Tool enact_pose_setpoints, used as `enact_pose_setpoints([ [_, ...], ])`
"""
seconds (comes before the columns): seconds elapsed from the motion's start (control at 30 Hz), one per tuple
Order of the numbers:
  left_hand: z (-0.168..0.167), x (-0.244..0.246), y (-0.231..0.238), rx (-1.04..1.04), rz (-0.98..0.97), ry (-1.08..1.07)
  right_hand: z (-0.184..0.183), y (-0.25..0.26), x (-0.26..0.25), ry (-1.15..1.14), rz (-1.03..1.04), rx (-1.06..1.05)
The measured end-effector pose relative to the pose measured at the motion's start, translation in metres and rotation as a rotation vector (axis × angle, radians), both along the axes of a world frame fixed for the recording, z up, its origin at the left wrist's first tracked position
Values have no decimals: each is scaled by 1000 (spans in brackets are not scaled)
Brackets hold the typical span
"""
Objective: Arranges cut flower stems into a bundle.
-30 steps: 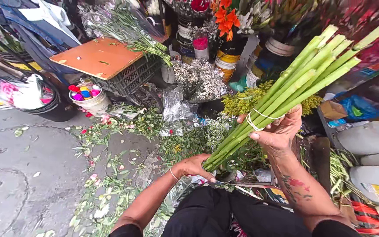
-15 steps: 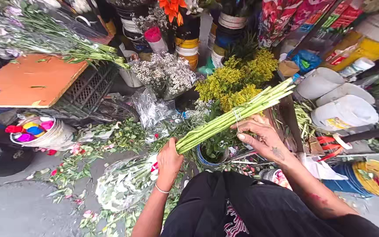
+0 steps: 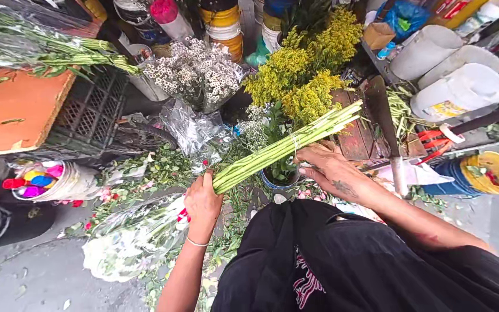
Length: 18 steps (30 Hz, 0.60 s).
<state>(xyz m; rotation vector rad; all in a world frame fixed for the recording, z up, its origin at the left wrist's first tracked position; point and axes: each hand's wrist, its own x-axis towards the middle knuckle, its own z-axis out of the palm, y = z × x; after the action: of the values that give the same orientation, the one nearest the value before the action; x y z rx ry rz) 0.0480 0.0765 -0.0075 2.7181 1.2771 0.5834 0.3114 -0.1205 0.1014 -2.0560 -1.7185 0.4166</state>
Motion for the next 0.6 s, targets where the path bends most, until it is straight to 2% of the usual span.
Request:
enact_pose_setpoints([
  [0.03,1,0,0,-3,-6,8,-1,2,-8,-39,-39,-34],
  [0.1,-1,2,-3,-13,12,20,-11,11,-20,92,-172,-9],
  [0.2,-12,13,-11,68,45,-40,-40,46,-30,423,-492,359],
  [0.3,-19,31,-22,99,61,-136,-41,91,-24,534,-657,681],
  [0.5,-10,57,-28,-54,94,-337,10,133,-23,739,-566,921],
  [0.6,6,55,-27,-72,-16,-383,29,129,-27,914,-299,1087],
])
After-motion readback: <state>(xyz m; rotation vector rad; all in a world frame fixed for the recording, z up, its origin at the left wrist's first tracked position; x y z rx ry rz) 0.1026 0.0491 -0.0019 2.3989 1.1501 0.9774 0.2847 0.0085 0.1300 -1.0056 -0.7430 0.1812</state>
